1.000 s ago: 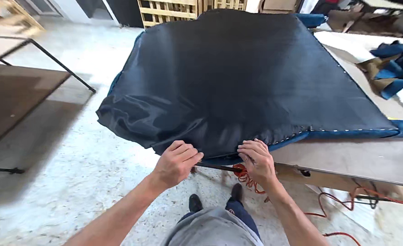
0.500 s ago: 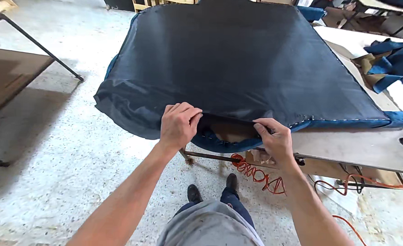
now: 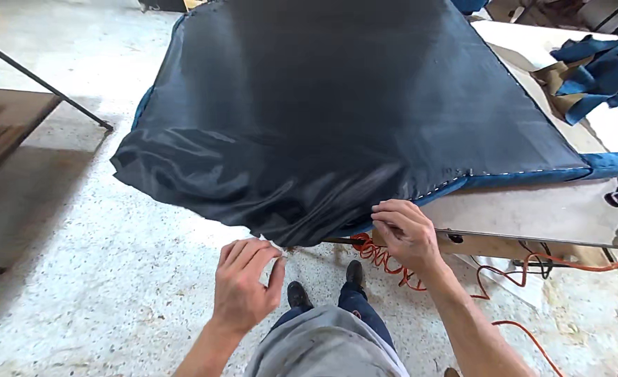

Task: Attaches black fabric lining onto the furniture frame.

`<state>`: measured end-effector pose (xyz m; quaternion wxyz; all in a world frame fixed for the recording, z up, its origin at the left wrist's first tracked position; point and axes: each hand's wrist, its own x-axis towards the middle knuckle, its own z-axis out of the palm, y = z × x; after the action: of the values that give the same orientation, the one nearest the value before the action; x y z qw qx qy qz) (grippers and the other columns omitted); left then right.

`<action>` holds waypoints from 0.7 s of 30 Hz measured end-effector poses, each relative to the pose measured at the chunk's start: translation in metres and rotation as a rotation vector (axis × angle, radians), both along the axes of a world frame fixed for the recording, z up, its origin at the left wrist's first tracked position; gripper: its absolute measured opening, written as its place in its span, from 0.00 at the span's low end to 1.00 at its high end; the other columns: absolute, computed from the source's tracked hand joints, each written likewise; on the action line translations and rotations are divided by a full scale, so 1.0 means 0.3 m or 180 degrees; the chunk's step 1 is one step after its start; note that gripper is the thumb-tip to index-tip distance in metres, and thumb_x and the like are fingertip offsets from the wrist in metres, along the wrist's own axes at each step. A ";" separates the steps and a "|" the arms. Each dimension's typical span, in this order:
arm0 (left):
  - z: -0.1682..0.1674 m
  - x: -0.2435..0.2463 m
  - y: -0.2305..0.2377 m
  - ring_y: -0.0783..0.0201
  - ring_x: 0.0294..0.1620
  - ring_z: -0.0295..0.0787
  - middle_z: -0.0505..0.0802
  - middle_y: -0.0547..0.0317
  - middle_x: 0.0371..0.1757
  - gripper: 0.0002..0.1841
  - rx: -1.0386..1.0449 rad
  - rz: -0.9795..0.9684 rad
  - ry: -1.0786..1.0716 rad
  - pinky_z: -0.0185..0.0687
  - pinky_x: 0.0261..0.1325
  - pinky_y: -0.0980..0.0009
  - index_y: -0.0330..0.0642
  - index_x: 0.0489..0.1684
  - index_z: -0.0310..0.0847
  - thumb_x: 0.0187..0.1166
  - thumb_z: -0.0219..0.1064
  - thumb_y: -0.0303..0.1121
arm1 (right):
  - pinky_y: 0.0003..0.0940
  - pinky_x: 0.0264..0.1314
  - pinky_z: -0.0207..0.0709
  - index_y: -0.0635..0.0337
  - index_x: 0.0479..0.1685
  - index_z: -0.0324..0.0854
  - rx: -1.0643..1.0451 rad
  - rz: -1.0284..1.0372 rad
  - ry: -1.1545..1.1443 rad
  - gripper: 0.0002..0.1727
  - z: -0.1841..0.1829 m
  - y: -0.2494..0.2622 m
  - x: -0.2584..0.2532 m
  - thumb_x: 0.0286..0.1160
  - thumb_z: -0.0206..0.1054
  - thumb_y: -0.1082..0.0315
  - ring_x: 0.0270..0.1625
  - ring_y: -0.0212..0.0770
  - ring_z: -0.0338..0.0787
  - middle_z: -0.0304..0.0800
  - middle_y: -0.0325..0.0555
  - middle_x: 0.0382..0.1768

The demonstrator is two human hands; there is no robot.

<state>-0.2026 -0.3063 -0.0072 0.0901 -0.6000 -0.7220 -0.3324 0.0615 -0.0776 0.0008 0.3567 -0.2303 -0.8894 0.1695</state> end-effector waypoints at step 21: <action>0.002 0.118 0.240 0.69 0.63 0.88 0.95 0.69 0.51 0.11 0.0944 -0.1268 0.0505 0.72 0.80 0.62 0.54 0.42 0.92 0.82 0.69 0.48 | 0.53 0.85 0.64 0.40 0.69 0.79 0.0920 -0.0683 0.0529 0.26 -0.114 -0.195 -0.195 0.72 0.65 0.45 0.78 0.44 0.79 0.85 0.38 0.71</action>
<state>-0.1673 -0.2343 -0.0064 0.1662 -0.7349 -0.5237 -0.3977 0.0029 -0.1362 -0.0334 0.4743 -0.2554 -0.8423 0.0194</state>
